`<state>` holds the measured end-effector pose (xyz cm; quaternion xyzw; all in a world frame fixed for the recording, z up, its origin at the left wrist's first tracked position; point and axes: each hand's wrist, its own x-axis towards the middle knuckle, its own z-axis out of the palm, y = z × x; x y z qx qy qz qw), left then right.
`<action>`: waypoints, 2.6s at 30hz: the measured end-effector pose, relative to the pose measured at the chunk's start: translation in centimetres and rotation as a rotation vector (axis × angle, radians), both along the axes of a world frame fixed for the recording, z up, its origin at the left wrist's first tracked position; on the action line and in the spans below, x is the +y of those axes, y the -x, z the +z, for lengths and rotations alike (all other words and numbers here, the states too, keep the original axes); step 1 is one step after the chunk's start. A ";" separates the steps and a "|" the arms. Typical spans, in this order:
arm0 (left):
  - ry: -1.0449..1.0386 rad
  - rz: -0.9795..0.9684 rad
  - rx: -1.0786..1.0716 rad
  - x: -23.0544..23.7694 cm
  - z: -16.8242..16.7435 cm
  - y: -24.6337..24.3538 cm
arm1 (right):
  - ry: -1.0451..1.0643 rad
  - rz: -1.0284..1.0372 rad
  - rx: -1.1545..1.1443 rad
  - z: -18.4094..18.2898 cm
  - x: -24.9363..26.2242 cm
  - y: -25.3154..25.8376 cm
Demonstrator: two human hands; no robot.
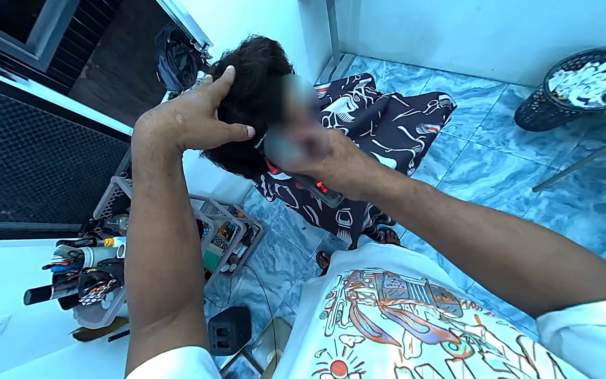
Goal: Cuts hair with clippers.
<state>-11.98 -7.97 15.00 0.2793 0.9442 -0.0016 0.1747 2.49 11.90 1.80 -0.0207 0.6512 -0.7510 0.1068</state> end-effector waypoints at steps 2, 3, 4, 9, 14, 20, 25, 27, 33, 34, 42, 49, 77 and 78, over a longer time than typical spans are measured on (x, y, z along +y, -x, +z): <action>-0.003 -0.002 -0.003 -0.1 0.1 0.0 | -0.055 0.016 0.020 -0.2 0.0 -0.1; -0.002 -0.001 -0.004 -0.1 0.1 0.0 | -0.105 0.024 -0.001 -1.0 -0.1 -0.3; -0.007 0.000 -0.003 -0.1 0.1 0.0 | -0.145 0.023 -0.035 -1.8 -0.1 -0.5; 0.006 -0.009 0.001 -0.2 0.0 0.2 | -0.066 -0.015 -0.012 -0.4 -0.2 -0.1; 0.011 -0.012 0.004 -0.1 0.2 0.2 | -0.184 0.023 -0.079 -2.1 -0.4 -0.6; 0.006 -0.018 0.000 -0.2 0.1 0.5 | -0.097 0.023 0.014 0.0 -0.2 0.1; -0.005 -0.011 0.000 -0.2 0.0 0.4 | -0.126 0.035 -0.101 -1.9 -0.3 -0.4; -0.008 -0.019 -0.001 -0.3 -0.1 0.5 | -0.062 0.020 -0.039 -0.7 -0.3 -0.1; -0.008 -0.020 0.010 -0.3 -0.1 0.4 | -0.180 0.047 -0.090 -2.1 -0.4 -0.7; -0.005 -0.018 0.011 -0.3 0.0 0.4 | -0.177 0.042 -0.093 -2.1 -0.5 -0.8; -0.021 -0.033 0.013 -0.4 -0.1 0.2 | -0.258 0.057 0.091 -2.2 -0.2 0.2; -0.018 -0.031 0.018 -0.4 -0.2 0.2 | -0.232 0.004 -0.013 -6.0 0.5 0.6; -0.035 -0.030 0.017 -0.7 -0.5 0.6 | 0.305 0.085 -0.292 -3.1 1.2 1.3; -0.029 -0.024 0.015 -0.6 -0.4 0.6 | 0.303 0.085 -0.284 -3.1 1.1 1.3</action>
